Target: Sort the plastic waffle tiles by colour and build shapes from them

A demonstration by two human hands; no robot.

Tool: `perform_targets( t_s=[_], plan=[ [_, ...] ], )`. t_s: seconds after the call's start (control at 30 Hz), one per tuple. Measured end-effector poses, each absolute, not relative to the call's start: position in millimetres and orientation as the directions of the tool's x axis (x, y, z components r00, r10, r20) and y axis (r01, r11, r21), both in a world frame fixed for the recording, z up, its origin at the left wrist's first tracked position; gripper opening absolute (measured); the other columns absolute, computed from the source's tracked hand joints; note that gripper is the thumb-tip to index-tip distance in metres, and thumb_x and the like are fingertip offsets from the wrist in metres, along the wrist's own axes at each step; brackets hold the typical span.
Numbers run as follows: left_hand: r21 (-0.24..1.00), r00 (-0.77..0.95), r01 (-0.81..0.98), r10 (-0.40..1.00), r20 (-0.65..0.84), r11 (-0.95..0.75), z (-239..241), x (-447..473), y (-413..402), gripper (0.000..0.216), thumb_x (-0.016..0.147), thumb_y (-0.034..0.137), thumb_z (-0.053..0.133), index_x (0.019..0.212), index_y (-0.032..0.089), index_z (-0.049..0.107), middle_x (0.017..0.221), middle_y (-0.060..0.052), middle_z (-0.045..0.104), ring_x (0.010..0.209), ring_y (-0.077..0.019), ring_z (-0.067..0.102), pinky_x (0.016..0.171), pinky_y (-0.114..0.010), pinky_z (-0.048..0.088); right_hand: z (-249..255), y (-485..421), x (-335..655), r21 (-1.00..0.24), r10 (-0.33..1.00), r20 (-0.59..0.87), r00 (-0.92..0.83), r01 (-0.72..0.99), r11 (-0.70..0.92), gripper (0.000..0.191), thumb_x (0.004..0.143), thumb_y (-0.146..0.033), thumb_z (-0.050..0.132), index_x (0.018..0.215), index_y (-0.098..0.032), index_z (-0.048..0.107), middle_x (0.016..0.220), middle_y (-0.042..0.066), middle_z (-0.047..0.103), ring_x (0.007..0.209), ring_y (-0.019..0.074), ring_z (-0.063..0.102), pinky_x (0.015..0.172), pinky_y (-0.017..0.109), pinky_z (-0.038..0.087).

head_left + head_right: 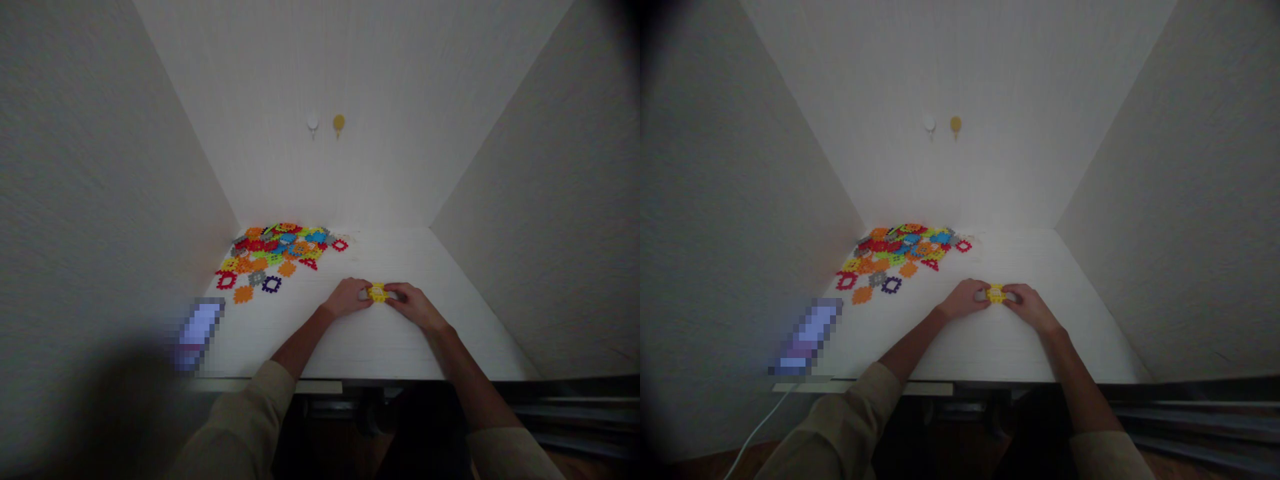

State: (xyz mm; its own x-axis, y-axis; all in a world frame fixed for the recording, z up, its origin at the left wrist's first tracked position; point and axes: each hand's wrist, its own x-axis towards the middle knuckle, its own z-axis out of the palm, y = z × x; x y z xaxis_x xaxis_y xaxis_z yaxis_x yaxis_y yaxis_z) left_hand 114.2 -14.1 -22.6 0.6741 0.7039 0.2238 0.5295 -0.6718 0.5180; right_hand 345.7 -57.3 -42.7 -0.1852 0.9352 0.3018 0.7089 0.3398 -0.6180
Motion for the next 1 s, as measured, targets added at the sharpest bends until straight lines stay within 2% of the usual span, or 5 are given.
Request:
perform_targets(
  t_s=[0.27, 0.67, 0.83, 1.0],
  plan=[
    [0.595, 0.716, 0.465, 0.674, 0.182, -0.655, -29.1, 109.9, -3.7, 0.035, 0.084, 0.032, 0.057, 0.114, 0.014, 0.059, 0.105, -0.008, 0.067, 0.092, -0.0167, 0.062, 0.085, -0.027, 0.046, -43.7, -57.9, 344.2, -0.617, 0.934, 0.311, -0.173, 0.711, 0.337, 0.028, 0.077, -0.036, 0.061, 0.102, -0.024, 0.067, 0.104, 0.007, 0.068, 0.097, 0.0225, 0.063, 0.091, 0.041, 0.050],
    [0.512, 0.693, 0.505, 0.680, 0.239, -0.695, -26.1, 107.9, -5.0, 0.028, 0.084, 0.033, 0.055, 0.106, 0.016, 0.061, 0.096, -0.006, 0.067, 0.087, -0.0180, 0.060, 0.084, -0.030, 0.046, -45.6, -56.6, 341.0, -0.625, 0.937, 0.314, -0.156, 0.709, 0.328, 0.030, 0.079, -0.036, 0.060, 0.106, -0.024, 0.067, 0.107, 0.007, 0.068, 0.098, 0.0223, 0.063, 0.090, 0.041, 0.051],
    [0.524, 0.692, 0.504, 0.684, 0.232, -0.687, -26.0, 108.5, -6.2, 0.029, 0.084, 0.032, 0.055, 0.109, 0.016, 0.058, 0.098, -0.006, 0.066, 0.089, -0.0177, 0.060, 0.085, -0.030, 0.045, -44.2, -58.0, 338.3, -0.628, 0.935, 0.320, -0.155, 0.704, 0.332, 0.030, 0.080, -0.036, 0.060, 0.106, -0.024, 0.066, 0.108, 0.007, 0.067, 0.100, 0.0231, 0.063, 0.093, 0.044, 0.049],
    [0.559, 0.670, 0.515, 0.712, 0.212, -0.650, -22.3, 105.8, -11.1, 0.040, 0.080, 0.029, 0.059, 0.117, 0.014, 0.051, 0.108, -0.009, 0.062, 0.094, -0.0190, 0.059, 0.088, -0.032, 0.046, -43.9, -62.7, 340.5, -0.660, 0.921, 0.367, -0.132, 0.660, 0.358, 0.038, 0.078, -0.040, 0.061, 0.112, -0.023, 0.062, 0.119, 0.009, 0.062, 0.107, 0.0236, 0.060, 0.094, 0.044, 0.050]
  ],
)
